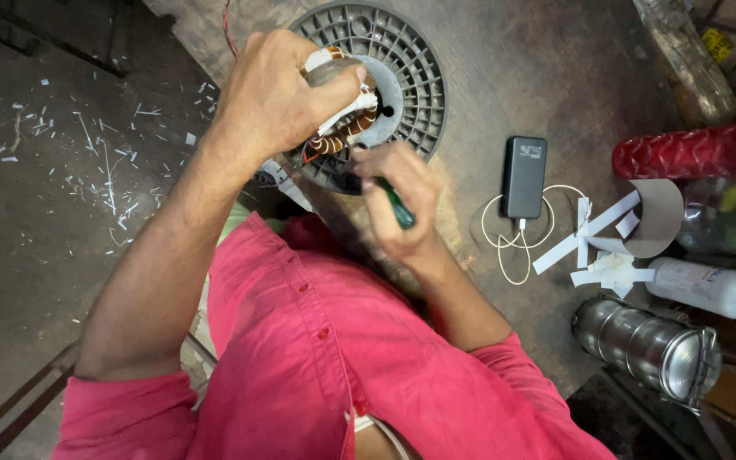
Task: The person uses a screwdriver to adjust copper windings inside a motor stator, then uses scissors to trim wires. The person moves around the workshop to retrieve a red wire and returns to the stator to continue the repair.
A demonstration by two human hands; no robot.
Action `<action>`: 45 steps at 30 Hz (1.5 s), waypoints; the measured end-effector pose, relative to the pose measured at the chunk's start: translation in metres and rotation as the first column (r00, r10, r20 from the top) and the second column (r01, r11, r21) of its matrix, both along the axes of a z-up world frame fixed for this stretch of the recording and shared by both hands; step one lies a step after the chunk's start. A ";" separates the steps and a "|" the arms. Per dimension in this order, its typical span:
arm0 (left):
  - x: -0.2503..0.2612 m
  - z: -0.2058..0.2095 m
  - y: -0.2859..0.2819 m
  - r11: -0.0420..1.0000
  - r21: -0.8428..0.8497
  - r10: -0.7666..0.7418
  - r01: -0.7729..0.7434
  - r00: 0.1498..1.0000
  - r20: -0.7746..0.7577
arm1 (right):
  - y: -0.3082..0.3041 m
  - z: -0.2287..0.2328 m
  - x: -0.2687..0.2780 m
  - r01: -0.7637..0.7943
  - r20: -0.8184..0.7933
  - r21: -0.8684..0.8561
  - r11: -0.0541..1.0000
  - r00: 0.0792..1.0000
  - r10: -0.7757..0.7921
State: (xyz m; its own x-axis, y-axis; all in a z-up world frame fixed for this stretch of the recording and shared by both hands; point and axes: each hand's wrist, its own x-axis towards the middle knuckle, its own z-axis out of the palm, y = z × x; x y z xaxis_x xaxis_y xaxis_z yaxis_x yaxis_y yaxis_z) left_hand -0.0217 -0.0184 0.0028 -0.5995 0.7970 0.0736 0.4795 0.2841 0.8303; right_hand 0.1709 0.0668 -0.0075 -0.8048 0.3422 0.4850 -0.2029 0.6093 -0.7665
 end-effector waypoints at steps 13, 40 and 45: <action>0.005 0.001 0.013 0.996 -0.077 0.028 -0.033 0.997 -0.069 | -0.006 -0.011 0.007 0.027 -0.019 0.020 0.999 0.999 -0.027; 0.003 0.005 0.025 0.994 -0.108 0.009 -0.029 0.983 -0.181 | 0.006 -0.015 0.009 0.048 -0.046 -0.030 0.998 0.998 -0.049; 0.003 0.008 0.027 0.987 -0.157 0.011 -0.031 0.992 -0.127 | 0.021 0.007 0.003 -0.013 0.098 -0.047 0.999 0.995 0.018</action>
